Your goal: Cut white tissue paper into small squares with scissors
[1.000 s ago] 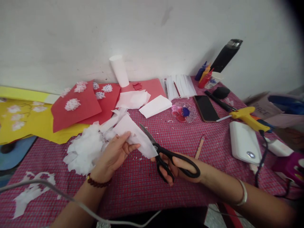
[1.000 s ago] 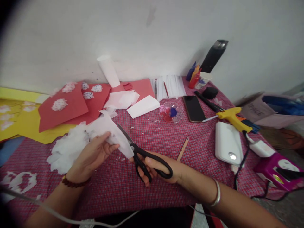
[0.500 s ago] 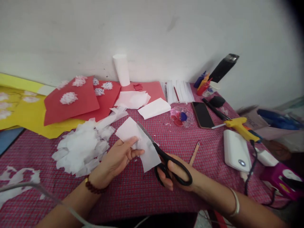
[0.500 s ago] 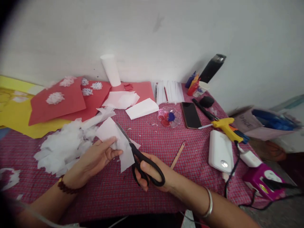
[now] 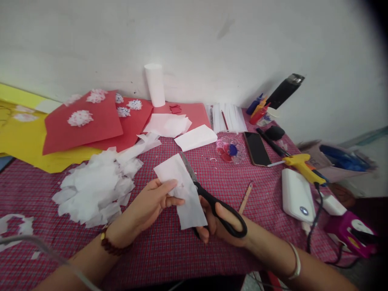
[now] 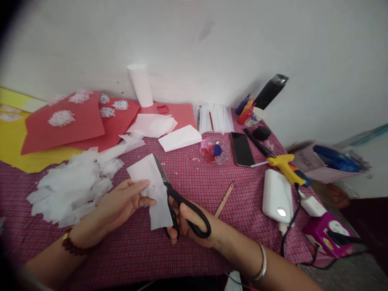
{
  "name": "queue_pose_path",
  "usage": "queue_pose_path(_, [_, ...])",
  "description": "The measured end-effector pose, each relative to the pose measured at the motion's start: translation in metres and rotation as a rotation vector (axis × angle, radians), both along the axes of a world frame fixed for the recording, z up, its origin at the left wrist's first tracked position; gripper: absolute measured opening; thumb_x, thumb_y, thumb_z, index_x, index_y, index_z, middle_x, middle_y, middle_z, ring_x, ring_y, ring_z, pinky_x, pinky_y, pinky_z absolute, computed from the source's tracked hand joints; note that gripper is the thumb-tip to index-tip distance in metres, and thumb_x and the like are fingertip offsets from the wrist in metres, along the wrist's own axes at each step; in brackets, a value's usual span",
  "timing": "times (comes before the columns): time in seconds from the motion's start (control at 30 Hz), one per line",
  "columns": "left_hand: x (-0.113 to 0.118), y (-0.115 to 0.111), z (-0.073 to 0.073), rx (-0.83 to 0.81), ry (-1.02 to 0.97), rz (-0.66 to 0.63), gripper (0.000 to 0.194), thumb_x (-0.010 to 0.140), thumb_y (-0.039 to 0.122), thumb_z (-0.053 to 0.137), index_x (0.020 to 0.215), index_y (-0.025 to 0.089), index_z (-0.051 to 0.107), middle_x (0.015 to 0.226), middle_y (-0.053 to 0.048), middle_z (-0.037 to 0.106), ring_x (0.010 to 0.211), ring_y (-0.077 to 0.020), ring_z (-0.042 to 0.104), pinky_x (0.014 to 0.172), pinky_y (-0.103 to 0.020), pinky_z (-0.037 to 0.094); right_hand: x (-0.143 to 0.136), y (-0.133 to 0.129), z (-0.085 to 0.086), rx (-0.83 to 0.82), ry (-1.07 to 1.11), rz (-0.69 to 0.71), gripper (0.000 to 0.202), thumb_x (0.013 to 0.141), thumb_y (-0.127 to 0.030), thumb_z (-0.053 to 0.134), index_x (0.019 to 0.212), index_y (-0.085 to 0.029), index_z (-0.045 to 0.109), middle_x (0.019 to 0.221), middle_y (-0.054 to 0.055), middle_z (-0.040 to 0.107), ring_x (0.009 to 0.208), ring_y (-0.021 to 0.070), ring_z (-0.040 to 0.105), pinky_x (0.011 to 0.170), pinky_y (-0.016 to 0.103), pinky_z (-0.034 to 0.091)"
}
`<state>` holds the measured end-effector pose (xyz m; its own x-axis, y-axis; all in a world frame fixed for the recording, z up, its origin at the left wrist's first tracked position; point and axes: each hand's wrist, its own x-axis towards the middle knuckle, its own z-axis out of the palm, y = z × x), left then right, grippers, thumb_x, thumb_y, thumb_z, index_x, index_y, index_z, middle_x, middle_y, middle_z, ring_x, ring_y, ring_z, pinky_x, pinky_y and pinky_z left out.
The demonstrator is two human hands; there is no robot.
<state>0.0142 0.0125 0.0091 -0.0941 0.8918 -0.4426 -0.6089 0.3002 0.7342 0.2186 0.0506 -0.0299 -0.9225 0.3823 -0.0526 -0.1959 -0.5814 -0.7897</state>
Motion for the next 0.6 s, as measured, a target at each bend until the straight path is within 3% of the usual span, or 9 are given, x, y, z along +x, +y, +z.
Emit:
queue_pose_path(0.13, [0.0018, -0.001, -0.0024, 0.008, 0.004, -0.044, 0.026, 0.067, 0.032, 0.085, 0.082, 0.013, 0.077, 0.08, -0.009, 0.075, 0.069, -0.017, 0.068, 0.06, -0.027, 0.061, 0.0003, -0.0005, -0.0015, 0.009, -0.022, -0.044, 0.061, 0.088, -0.074, 0.046, 0.098, -0.016, 0.06, 0.07, 0.001, 0.055, 0.057, 0.0115, 0.05, 0.057, 0.025, 0.043])
queue_pose_path(0.27, [0.001, -0.0018, -0.0055, 0.022, 0.011, -0.115, 0.024, 0.07, 0.033, 0.083, 0.079, 0.013, 0.076, 0.071, -0.007, 0.072, 0.059, -0.0133, 0.063, 0.048, -0.02, 0.053, 0.0011, -0.0027, -0.0058, 0.028, -0.021, -0.102, 0.062, 0.09, -0.073, 0.041, 0.079, -0.015, 0.061, 0.063, 0.002, 0.055, 0.056, 0.012, 0.051, 0.056, 0.025, 0.043])
queue_pose_path(0.43, [0.002, -0.0028, -0.0064, 0.013, 0.017, -0.134, 0.023, 0.071, 0.034, 0.082, 0.068, 0.013, 0.072, 0.061, -0.003, 0.064, 0.052, -0.0097, 0.056, 0.045, -0.017, 0.047, 0.0007, -0.0052, -0.006, -0.027, -0.047, -0.134, 0.063, 0.092, -0.071, 0.04, 0.076, -0.014, 0.061, 0.057, -0.001, 0.05, 0.05, 0.0106, 0.048, 0.052, 0.023, 0.042])
queue_pose_path(0.6, [0.0024, -0.0029, -0.0068, -0.011, 0.016, -0.153, 0.024, 0.072, 0.037, 0.081, 0.074, 0.014, 0.073, 0.066, -0.003, 0.067, 0.055, -0.0103, 0.056, 0.047, -0.019, 0.046, -0.0014, -0.0052, -0.0003, 0.083, -0.012, -0.142, 0.052, 0.096, -0.061, 0.043, 0.072, -0.017, 0.055, 0.05, -0.005, 0.043, 0.041, 0.0077, 0.039, 0.041, 0.02, 0.034])
